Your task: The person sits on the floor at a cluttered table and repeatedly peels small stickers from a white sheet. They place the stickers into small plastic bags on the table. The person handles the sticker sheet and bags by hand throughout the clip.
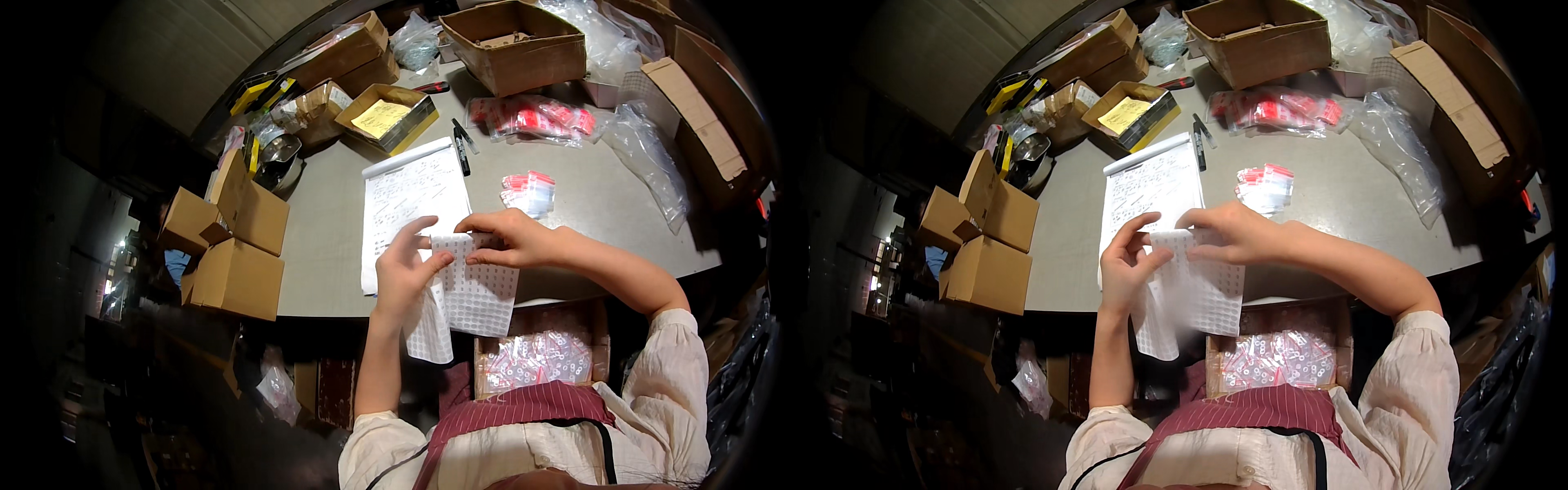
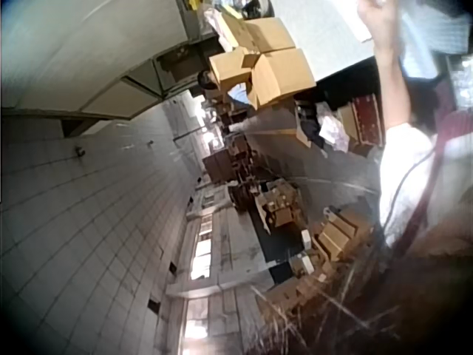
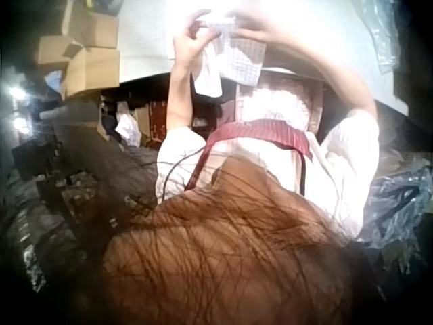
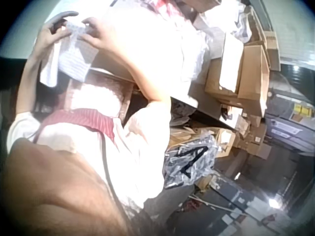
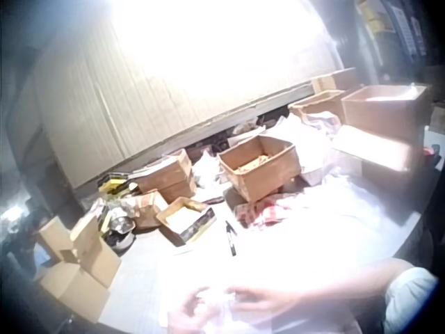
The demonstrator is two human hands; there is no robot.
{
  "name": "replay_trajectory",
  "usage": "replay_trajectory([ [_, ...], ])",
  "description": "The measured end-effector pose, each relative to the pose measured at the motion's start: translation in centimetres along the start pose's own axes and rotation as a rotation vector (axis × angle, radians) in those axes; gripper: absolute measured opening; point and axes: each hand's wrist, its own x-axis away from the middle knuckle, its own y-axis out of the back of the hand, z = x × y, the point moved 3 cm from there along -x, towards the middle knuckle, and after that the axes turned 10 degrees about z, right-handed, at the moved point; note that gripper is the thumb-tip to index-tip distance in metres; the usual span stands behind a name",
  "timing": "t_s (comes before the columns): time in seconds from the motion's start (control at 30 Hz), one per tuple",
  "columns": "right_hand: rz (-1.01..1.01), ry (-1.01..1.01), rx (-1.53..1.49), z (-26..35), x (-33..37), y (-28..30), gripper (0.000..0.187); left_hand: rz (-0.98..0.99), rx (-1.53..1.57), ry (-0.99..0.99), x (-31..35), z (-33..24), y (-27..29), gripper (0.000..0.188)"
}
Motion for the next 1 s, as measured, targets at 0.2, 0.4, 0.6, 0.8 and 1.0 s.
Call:
replay_trajectory([
  [0.2,0.050,-0.033,0.016,0.0,-0.4,0.4,0.045,-0.068,0.016,0.052,0.3,1.0,0.4,0.022],
  [0.4,0.033,-0.075,-0.194,-1.3,-0.2,0.7,0.041,-0.158,0.054,0.023,0.4,1.2,1.4,0.016],
  [0.6,-0.030,-0.122,-0.323,-1.8,-0.1,0.9,0.037,-0.065,0.097,0.022,0.7,0.7,0.7,0.018],
  [0.8,-0.032,-0.125,-0.329,-1.2,-0.2,0.9,0.035,-0.091,-0.008,0.062,0.8,2.4,2.0,0.016],
  [1.0,-0.033,-0.144,-0.575,-1.3,-0.3,0.7,0.030,-0.161,-0.033,0.037,1.0,2.2,2.0,0.023],
])
